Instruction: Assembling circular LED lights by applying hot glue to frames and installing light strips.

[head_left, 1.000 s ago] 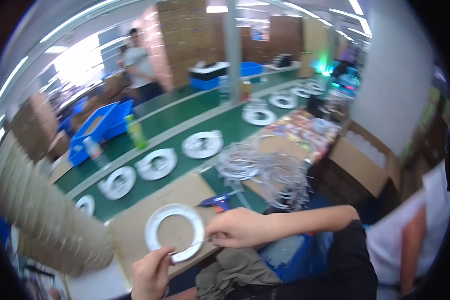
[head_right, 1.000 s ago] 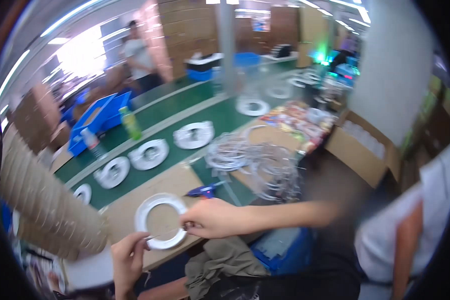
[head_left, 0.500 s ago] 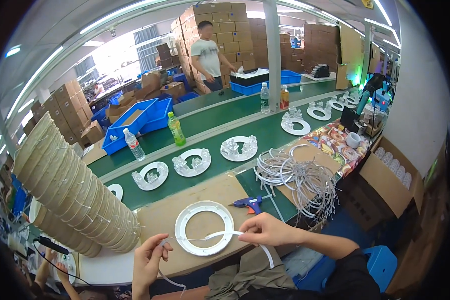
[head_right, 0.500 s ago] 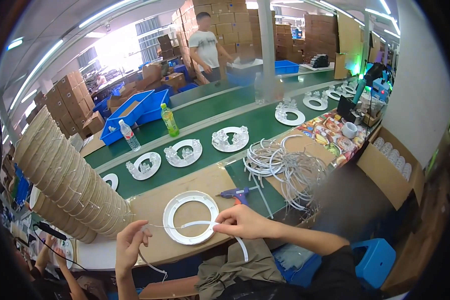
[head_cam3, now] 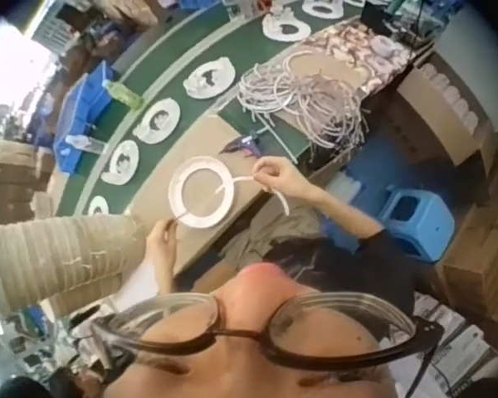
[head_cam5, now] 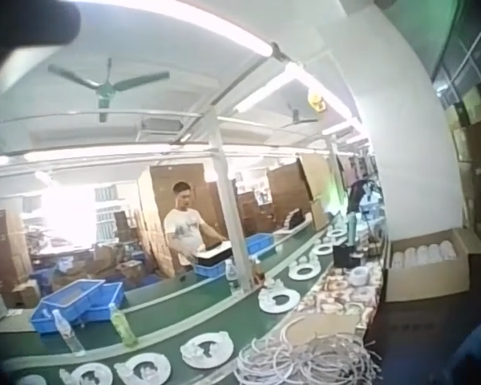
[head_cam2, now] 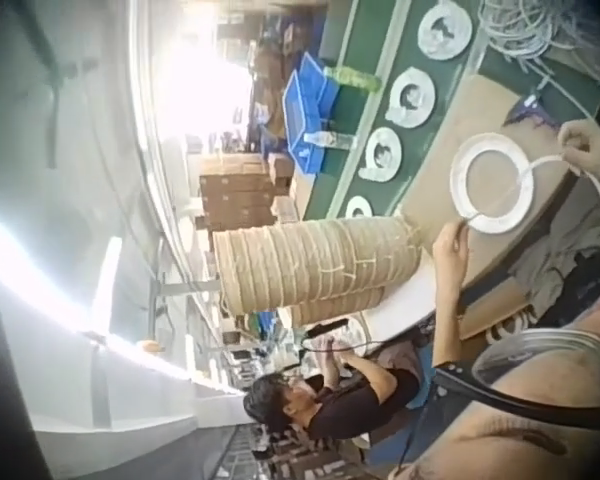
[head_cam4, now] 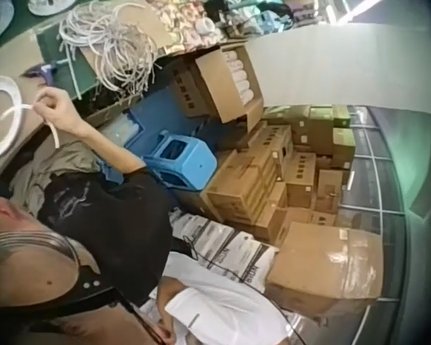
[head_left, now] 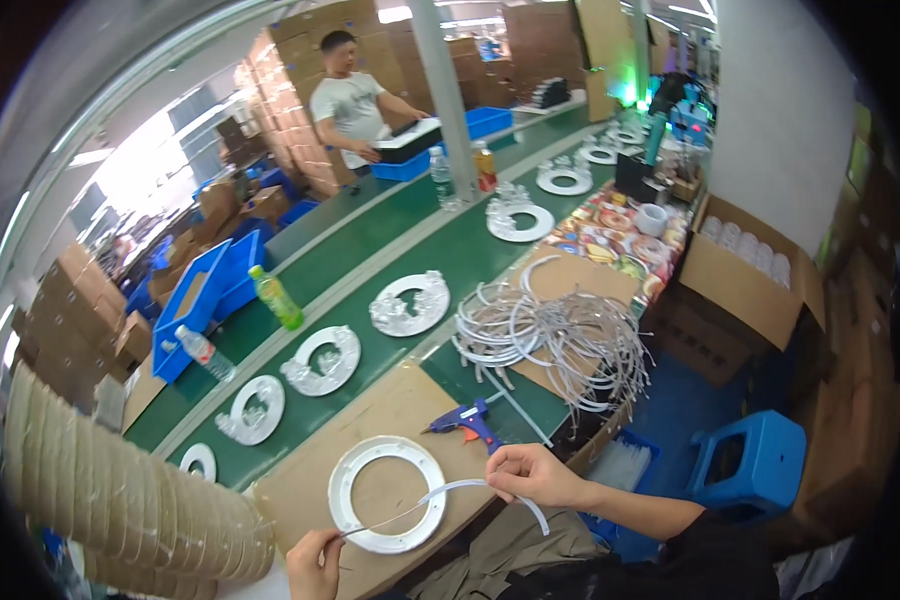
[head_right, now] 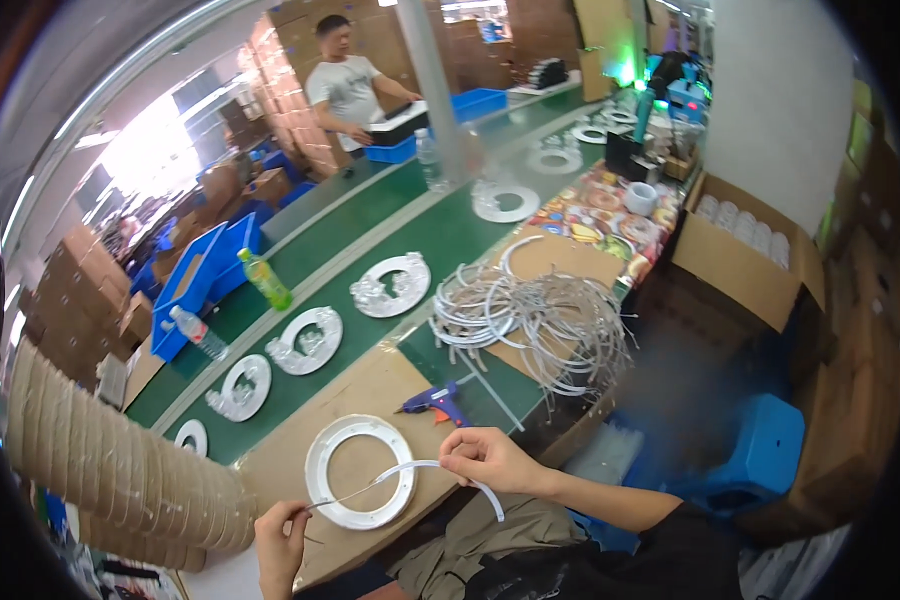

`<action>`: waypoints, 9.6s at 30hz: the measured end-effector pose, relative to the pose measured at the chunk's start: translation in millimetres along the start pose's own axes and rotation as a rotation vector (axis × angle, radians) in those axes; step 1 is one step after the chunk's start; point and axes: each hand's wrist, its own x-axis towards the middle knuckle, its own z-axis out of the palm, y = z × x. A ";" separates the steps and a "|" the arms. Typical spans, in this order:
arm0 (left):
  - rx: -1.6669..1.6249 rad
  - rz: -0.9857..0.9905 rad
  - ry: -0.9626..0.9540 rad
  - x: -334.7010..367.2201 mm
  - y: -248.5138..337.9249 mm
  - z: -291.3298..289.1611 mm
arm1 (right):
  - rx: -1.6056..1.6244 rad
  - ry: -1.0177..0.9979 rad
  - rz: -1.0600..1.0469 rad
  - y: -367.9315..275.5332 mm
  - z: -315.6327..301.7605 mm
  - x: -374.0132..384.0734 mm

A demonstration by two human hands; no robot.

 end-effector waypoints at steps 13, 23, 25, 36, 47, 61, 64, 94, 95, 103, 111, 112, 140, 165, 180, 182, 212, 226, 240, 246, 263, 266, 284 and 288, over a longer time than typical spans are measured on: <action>-1.044 -1.084 0.038 8.3 -130.6 73.1 | 0.013 0.070 -0.015 98.0 19.1 49.2; -1.369 -1.013 0.022 -17.9 -247.2 139.6 | -0.112 -0.007 -0.043 122.2 20.7 62.8; -1.414 -0.995 0.045 -14.6 -246.2 158.1 | -0.100 0.004 -0.059 122.4 15.6 63.5; -1.624 -0.966 0.209 -37.5 -239.4 214.9 | 0.084 -0.118 0.006 111.1 10.9 68.3; -1.750 -0.836 0.454 -58.8 -173.1 153.8 | -0.651 0.020 -0.376 126.7 21.4 51.8; -1.464 -0.806 0.558 -28.9 -91.0 138.9 | -0.781 0.066 -0.301 80.2 2.5 44.8; -1.168 -0.637 0.405 -42.3 -59.5 117.6 | -0.745 0.030 -0.230 67.9 -13.7 38.4; -0.470 -0.655 0.015 0.7 -27.8 101.4 | -0.311 0.093 0.091 52.1 -4.5 28.6; -0.463 -0.652 0.035 0.1 -27.3 103.7 | -0.314 0.096 0.094 54.1 -5.0 29.6; -0.486 -0.610 0.091 4.4 -42.7 109.9 | -0.347 0.105 0.086 64.8 0.7 29.2; -0.301 -0.521 0.132 11.5 -47.5 101.2 | -0.372 -0.013 0.024 70.2 15.2 30.3; -0.299 -0.530 0.132 11.3 -47.5 100.4 | -0.369 -0.019 0.031 70.1 16.0 30.6; -0.280 -0.582 0.170 9.8 -60.8 92.0 | -0.177 -0.097 0.178 78.9 36.2 31.4; 0.206 -0.324 0.117 3.5 -55.0 104.4 | -0.203 -0.050 0.228 77.0 33.2 30.8; 0.225 -0.273 -0.311 4.6 -37.7 80.5 | -0.242 0.069 0.150 70.8 30.5 43.8; 0.199 -0.282 -0.363 4.8 -35.1 73.2 | -0.245 0.090 0.146 67.5 29.8 46.7; 0.151 -0.332 -0.419 2.7 -29.5 77.9 | -0.569 0.005 0.257 57.2 27.6 91.9; 0.107 -0.340 -0.392 0.5 -31.4 78.9 | -1.248 -0.245 0.075 40.4 34.1 108.1; 0.096 -0.352 -0.395 0.6 -28.5 79.1 | -1.327 -0.421 -0.188 31.4 28.3 102.8; 0.099 -0.352 -0.388 -0.3 -27.7 80.8 | -1.377 -0.467 -0.255 30.1 20.5 100.8; 0.084 -0.170 -0.377 -6.6 -42.4 88.4 | -1.493 -0.734 -0.086 22.2 11.6 87.5; 0.132 -0.278 -0.371 -12.4 -39.9 100.3 | -1.426 -0.461 -0.292 22.4 37.2 88.8; 0.028 -0.208 -0.144 -29.6 -67.6 138.6 | -1.670 -1.057 -0.029 -6.7 59.1 138.2; 0.033 -0.202 -0.142 -26.7 -69.4 132.4 | -1.769 -1.098 -0.061 1.1 64.5 143.5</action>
